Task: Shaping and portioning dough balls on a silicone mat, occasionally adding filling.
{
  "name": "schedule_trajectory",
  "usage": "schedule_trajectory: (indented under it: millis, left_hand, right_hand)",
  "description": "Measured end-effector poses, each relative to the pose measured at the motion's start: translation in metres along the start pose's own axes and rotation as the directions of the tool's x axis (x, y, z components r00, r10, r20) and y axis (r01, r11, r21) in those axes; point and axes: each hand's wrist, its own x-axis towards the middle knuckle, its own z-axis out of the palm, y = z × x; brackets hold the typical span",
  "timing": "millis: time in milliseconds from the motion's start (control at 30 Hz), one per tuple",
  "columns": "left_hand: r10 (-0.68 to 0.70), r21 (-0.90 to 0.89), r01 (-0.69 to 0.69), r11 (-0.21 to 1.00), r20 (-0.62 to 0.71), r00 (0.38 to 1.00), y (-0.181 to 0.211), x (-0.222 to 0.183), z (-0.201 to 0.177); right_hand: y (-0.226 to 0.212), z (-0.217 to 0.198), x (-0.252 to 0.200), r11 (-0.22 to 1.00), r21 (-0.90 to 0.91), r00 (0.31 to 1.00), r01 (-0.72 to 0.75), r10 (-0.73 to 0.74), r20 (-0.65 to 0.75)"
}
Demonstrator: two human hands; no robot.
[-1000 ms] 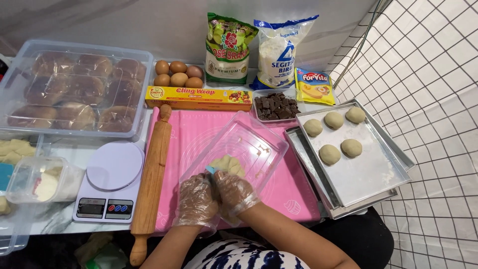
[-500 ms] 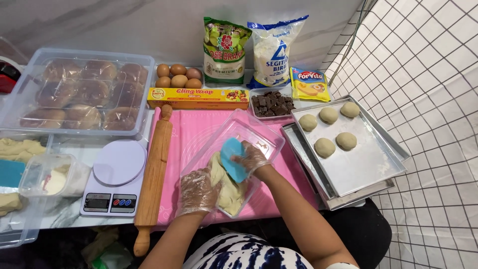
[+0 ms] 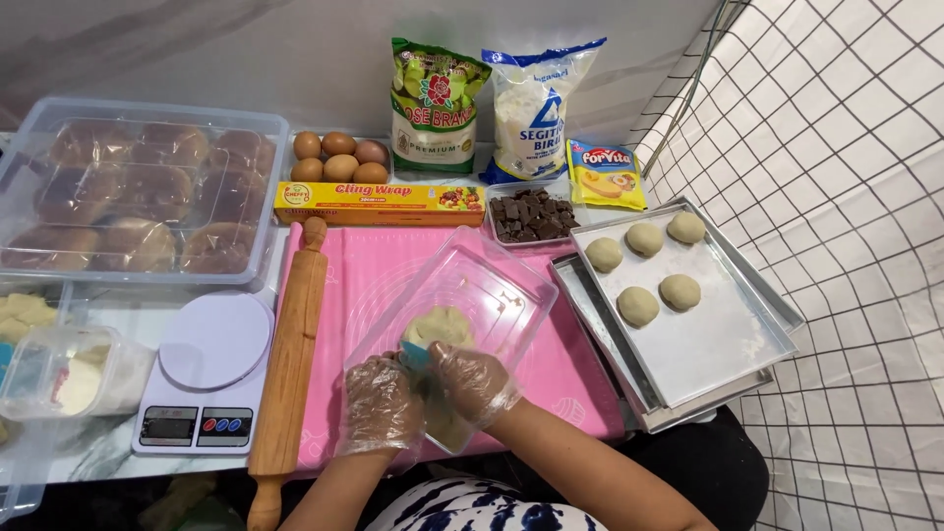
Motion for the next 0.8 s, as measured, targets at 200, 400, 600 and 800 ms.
schedule_trajectory:
  millis: [200, 400, 600, 800]
  left_hand:
    - [-0.146, -0.199, 0.141, 0.97, -0.008, 0.989, 0.017, -0.006, -0.024]
    - [-0.19, -0.429, 0.148, 0.891, -0.056, 0.98, 0.02, -0.003, -0.038]
    - [-0.032, -0.164, 0.018, 0.986, -0.086, 0.996, -0.001, 0.001, 0.009]
    - [-0.157, 0.077, 0.151, 0.985, 0.075, 0.985, -0.001, 0.0, 0.011]
  right_hand:
    - [-0.011, 0.028, 0.019, 0.825, -0.549, 0.99, 0.138, -0.12, 0.068]
    - [-0.063, 0.02, 0.035, 0.842, -0.416, 0.911, 0.344, -0.407, -0.07]
    - [-0.049, 0.017, 0.046, 0.924, -0.348, 0.955, 0.158, -0.233, -0.182]
    - [0.024, -0.005, 0.075, 0.665, -0.662, 0.923, 0.347, -0.367, 0.116]
